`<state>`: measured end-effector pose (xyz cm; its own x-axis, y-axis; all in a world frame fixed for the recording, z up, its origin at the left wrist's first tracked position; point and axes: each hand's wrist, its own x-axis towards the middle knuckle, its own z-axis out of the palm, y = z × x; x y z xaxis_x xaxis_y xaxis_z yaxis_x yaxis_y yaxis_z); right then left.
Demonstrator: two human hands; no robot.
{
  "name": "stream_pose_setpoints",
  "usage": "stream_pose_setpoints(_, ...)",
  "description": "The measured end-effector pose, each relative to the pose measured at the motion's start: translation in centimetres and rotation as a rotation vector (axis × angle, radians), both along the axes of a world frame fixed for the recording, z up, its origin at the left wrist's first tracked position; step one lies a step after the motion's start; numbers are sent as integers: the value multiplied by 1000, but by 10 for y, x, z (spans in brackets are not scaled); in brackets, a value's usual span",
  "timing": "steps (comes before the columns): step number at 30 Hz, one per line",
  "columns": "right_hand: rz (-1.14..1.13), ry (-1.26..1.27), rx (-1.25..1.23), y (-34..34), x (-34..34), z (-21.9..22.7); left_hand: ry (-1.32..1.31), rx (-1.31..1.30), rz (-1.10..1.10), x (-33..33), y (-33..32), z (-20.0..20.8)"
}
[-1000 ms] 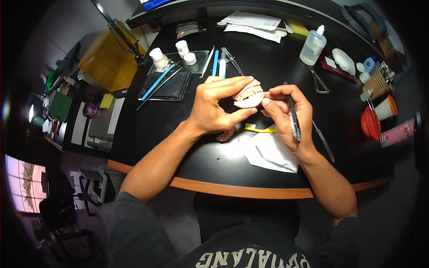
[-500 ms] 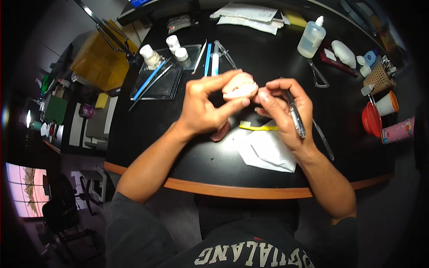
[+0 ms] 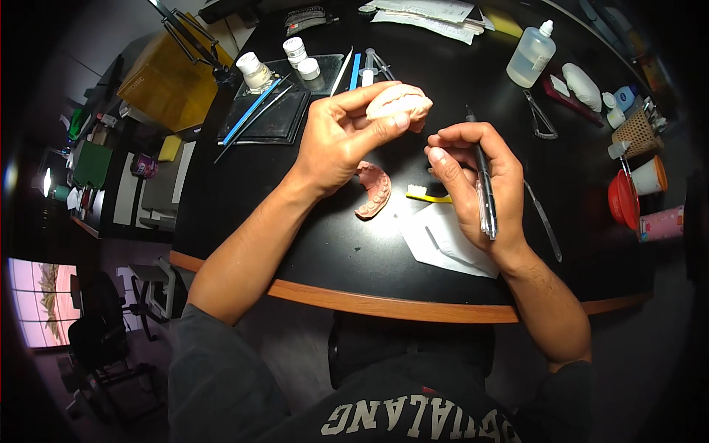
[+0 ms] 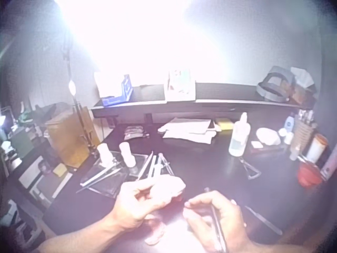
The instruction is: The person brushes a piece of paper and a dental model using a toothbrush, joins two parts of the dental model together, and marks the model with a pen.
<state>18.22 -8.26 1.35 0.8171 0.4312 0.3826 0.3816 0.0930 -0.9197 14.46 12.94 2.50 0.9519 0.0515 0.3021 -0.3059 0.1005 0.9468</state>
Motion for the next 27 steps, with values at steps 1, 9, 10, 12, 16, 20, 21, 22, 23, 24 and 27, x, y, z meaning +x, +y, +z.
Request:
stream_pose_setpoints(1,17,70,0,-1,0,1,-60,50,31,2,0,-6)
stream_pose_setpoints(9,94,353,177,-4,3,3,-534,675,254,1,-8,-16)
stream_pose_setpoints(10,88,352,184,-5,3,3,-535,685,251,0,-8,-16)
stream_pose_setpoints(12,79,362,187,-7,4,2,-526,684,209,-1,-9,-14)
stream_pose_setpoints(16,105,458,271,-6,2,8,-363,353,61,-3,-11,-16)
stream_pose_setpoints(20,105,468,306,-9,2,16,-119,92,-79,-7,-5,-14)
stream_pose_setpoints(21,117,460,308,-10,2,16,-65,12,-106,-8,-7,-13)
stream_pose_setpoints(22,130,451,310,-11,3,16,-13,-70,-128,-9,-8,-12)
stream_pose_setpoints(23,130,453,312,-10,3,16,-11,-95,-147,-9,-6,-11)
stream_pose_setpoints(24,141,455,324,-10,3,16,-55,-104,-145,-7,-8,-12)
stream_pose_setpoints(27,155,455,342,-10,3,17,-76,-172,-172,-9,-13,-11)
